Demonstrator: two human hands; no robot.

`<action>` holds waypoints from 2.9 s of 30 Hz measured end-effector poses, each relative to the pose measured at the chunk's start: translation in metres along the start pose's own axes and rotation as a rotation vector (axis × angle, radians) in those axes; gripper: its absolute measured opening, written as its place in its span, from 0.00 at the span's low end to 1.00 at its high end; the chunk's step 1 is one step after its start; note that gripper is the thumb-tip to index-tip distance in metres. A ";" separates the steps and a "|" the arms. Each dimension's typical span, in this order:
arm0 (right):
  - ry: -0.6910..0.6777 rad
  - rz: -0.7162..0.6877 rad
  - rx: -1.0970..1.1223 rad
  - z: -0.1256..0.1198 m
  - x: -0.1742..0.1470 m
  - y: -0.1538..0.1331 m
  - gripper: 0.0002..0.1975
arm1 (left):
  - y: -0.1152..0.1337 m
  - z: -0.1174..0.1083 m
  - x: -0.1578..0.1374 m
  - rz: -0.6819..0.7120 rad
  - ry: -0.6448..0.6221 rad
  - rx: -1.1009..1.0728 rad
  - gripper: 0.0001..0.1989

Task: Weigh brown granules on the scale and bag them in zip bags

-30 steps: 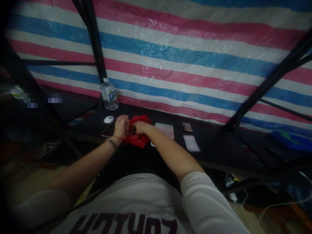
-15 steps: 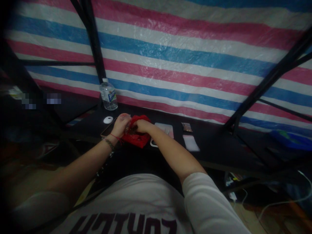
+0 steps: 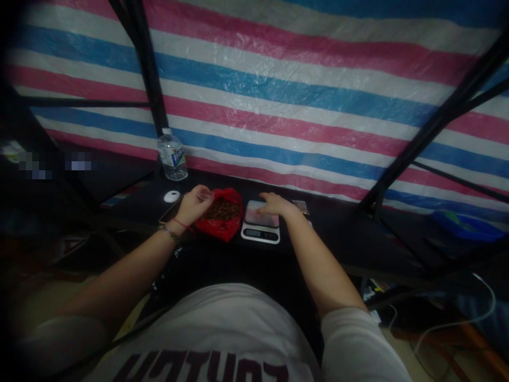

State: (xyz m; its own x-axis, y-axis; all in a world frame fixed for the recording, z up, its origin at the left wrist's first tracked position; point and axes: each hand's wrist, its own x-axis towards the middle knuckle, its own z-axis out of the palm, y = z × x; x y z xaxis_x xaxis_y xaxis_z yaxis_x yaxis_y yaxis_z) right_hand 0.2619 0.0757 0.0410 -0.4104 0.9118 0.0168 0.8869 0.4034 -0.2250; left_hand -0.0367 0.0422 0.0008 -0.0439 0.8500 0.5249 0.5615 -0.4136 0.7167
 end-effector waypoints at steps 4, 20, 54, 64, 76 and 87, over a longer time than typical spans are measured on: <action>0.009 0.115 0.043 0.013 -0.013 0.009 0.27 | 0.000 0.006 -0.002 0.048 -0.145 0.154 0.08; 0.111 -0.219 0.168 0.036 0.029 -0.078 0.28 | -0.013 0.021 -0.004 0.118 -0.458 0.357 0.11; -0.107 -0.238 0.397 0.068 0.069 -0.088 0.12 | -0.027 0.015 0.003 -0.077 -0.266 -0.307 0.13; -0.052 -0.197 0.537 0.068 0.064 -0.074 0.17 | -0.010 -0.013 0.014 -0.023 -0.261 -0.003 0.08; -0.048 -0.341 -0.075 0.060 0.064 -0.098 0.13 | -0.001 -0.030 0.015 0.061 -0.827 0.608 0.05; -0.067 -0.326 0.287 0.079 0.077 -0.094 0.12 | -0.014 -0.014 0.011 -0.018 -0.586 0.429 0.13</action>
State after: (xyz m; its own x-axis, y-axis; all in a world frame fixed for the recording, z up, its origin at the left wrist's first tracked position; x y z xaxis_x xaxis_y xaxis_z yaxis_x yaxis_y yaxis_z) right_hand 0.1303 0.1014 -0.0139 -0.6803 0.7295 0.0708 0.6179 0.6228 -0.4799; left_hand -0.0568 0.0525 0.0031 0.3261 0.9404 0.0959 0.8449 -0.3355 0.4167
